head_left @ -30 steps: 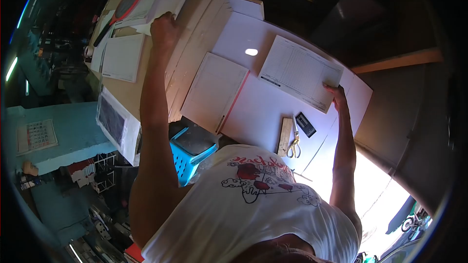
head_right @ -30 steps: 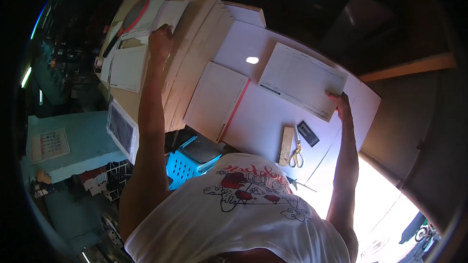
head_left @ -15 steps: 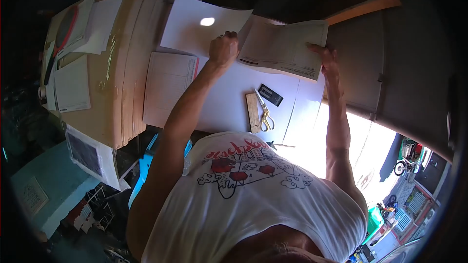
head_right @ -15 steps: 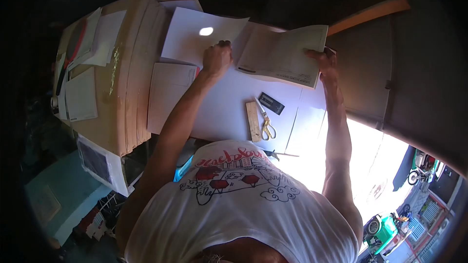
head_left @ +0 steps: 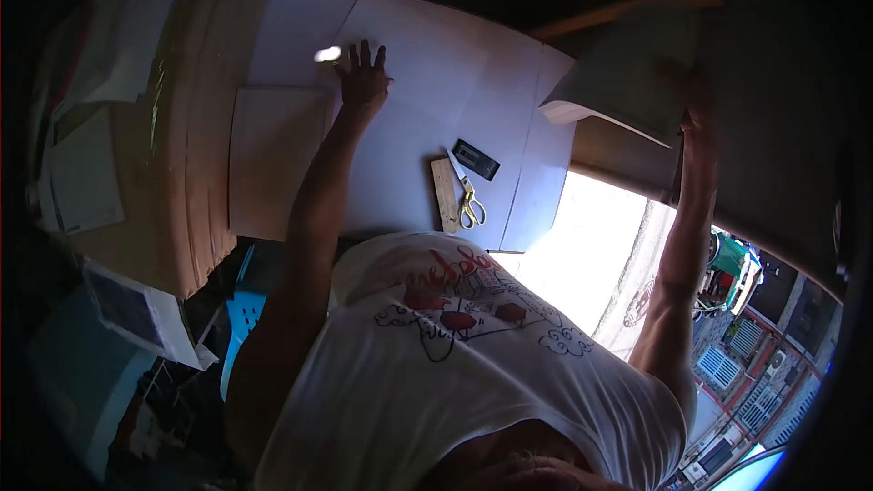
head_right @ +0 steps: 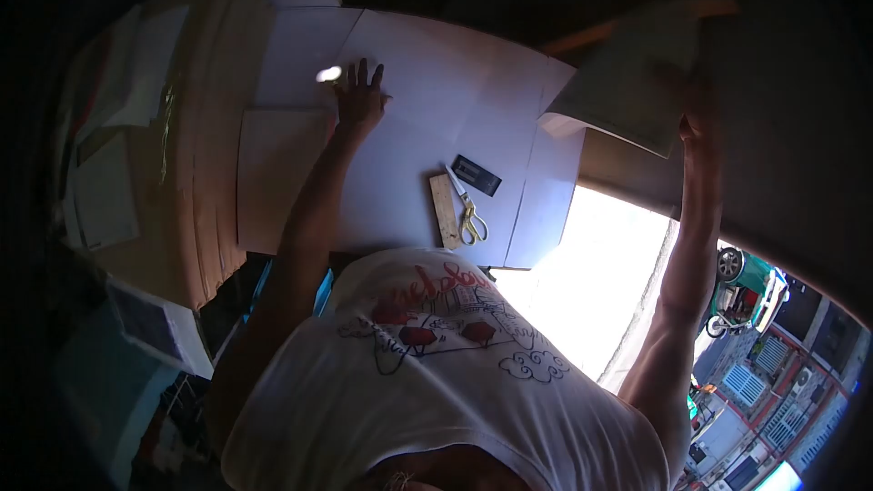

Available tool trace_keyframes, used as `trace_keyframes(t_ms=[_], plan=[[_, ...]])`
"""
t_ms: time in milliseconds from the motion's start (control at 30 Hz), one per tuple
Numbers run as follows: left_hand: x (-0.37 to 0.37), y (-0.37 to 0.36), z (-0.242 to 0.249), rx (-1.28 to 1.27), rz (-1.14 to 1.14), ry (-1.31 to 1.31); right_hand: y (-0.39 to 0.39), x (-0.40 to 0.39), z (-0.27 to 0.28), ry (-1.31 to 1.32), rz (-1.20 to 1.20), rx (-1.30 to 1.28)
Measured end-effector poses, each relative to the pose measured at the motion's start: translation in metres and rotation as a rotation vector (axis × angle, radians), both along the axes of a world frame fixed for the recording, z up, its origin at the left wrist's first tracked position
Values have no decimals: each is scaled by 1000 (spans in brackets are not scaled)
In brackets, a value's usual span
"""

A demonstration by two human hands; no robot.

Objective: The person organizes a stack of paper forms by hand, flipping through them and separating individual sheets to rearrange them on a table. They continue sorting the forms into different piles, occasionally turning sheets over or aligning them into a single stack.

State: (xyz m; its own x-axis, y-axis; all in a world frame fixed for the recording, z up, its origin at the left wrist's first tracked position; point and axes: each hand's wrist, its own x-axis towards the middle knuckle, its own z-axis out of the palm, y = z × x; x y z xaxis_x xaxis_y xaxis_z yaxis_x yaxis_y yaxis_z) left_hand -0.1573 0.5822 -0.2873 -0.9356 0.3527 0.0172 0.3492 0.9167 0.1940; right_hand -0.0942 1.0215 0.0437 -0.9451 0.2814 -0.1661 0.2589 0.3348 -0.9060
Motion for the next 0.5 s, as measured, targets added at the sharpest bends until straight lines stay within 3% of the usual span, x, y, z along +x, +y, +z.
trace_keyframes(t_ms=[33, 100, 200, 267, 367, 400, 433, 467, 500], plan=[[2, -13, 5, 33, -12, -42, 1, -5, 2, -87, -26, 31], [13, -7, -13, 109, 19, 59, -19, -9, 9, 30, 115, 209], [39, 30, -16, 247, 67, 54, -91, 4, 21, 443, 406, 488], [47, 45, -11, 307, 79, 40, -113, -1, 19, 451, 350, 424], [46, 34, -2, 428, 86, 64, -119, -16, -27, 557, 282, -188], [46, 27, -3, 578, 173, 5, -110, -26, -43, 368, 189, -357], [41, 15, -8, 854, 276, -246, -98, -39, -61, 176, 93, -522], [42, 4, -8, 1404, 513, -595, -91, -43, -81, -18, -6, -685], [38, -8, -6, 1945, 750, -950, -93, -37, -118, 122, 72, -846]])
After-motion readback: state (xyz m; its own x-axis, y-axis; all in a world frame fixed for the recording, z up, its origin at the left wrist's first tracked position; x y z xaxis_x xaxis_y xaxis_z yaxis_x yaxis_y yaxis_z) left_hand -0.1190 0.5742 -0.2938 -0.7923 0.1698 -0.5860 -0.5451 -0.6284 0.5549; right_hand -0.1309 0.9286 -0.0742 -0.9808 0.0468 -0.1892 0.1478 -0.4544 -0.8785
